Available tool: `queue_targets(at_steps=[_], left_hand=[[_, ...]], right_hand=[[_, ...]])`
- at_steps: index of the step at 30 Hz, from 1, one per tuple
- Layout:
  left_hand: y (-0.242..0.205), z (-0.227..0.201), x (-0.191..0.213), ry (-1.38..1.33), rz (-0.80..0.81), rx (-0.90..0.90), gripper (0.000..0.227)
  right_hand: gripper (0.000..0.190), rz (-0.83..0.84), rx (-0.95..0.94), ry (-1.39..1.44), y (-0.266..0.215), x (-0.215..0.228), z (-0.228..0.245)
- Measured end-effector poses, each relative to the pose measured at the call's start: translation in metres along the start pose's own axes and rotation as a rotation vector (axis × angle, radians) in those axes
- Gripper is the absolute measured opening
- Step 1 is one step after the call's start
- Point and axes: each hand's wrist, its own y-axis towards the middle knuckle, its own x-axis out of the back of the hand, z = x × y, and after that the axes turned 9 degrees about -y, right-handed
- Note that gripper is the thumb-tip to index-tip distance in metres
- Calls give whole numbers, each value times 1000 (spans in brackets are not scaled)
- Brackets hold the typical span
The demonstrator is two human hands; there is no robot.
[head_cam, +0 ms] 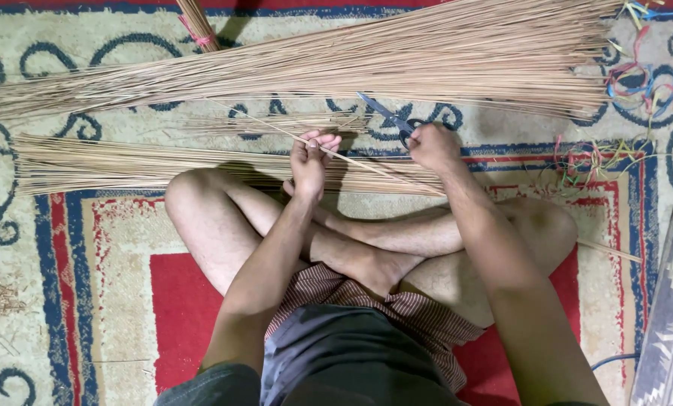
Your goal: Sorting, aligning, and trimming thin bamboo sticks to a uniform length using scissors while sitting on the floor.
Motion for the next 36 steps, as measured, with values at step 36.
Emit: queue_targets(at_steps=[36], left_hand=[[10, 36, 10, 105, -12, 47, 17]], right_hand=[[40, 242, 314, -270, -28, 146, 161]])
